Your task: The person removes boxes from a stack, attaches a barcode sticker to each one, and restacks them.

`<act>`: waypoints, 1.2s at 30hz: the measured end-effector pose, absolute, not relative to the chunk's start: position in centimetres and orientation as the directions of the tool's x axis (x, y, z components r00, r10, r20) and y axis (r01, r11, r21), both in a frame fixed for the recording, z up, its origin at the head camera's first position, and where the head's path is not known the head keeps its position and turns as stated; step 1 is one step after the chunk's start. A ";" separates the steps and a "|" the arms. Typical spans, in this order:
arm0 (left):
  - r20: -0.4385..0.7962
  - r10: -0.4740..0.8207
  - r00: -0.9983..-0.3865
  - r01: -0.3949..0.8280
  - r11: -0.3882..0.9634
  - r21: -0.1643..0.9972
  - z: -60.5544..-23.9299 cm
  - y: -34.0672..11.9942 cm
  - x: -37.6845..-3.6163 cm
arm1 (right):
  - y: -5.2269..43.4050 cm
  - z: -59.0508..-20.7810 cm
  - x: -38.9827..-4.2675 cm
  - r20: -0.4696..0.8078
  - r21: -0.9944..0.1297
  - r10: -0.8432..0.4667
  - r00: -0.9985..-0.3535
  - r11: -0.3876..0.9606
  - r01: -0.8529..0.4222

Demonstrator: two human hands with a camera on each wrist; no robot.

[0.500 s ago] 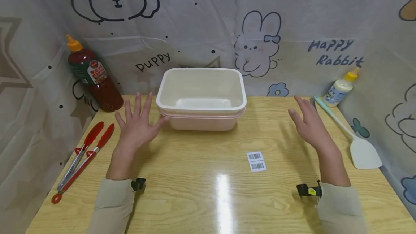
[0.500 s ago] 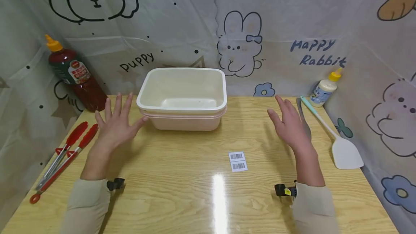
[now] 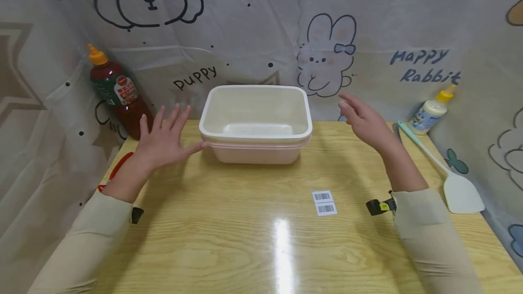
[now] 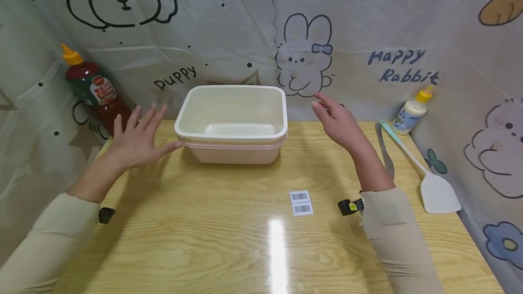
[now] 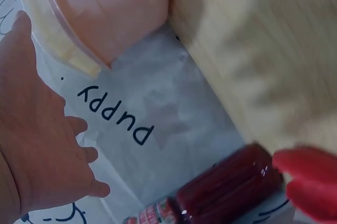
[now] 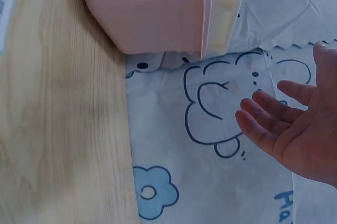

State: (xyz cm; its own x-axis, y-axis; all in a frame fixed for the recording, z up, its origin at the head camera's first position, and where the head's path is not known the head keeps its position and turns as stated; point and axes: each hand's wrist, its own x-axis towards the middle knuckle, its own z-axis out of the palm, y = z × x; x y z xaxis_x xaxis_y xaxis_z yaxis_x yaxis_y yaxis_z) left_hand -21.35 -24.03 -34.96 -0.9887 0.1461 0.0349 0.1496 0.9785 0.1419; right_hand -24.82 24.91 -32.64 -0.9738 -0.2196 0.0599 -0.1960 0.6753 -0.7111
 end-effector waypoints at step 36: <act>0.095 0.204 -0.974 0.213 0.704 0.677 -39.4 -21.7 -24.1 | 15.5 -35.2 -30.5 -0.121 -0.784 -0.114 -0.986 0.621 0.025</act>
State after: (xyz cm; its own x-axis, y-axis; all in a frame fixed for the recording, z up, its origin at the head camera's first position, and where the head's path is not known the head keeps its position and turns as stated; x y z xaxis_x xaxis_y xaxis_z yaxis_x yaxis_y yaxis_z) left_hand -24.06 -21.74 -39.38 -0.9744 0.2038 0.0946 0.2130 0.7045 0.6770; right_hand -30.52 15.55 -35.16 -0.9861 -0.1137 -0.1209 0.0246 0.6206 -0.7838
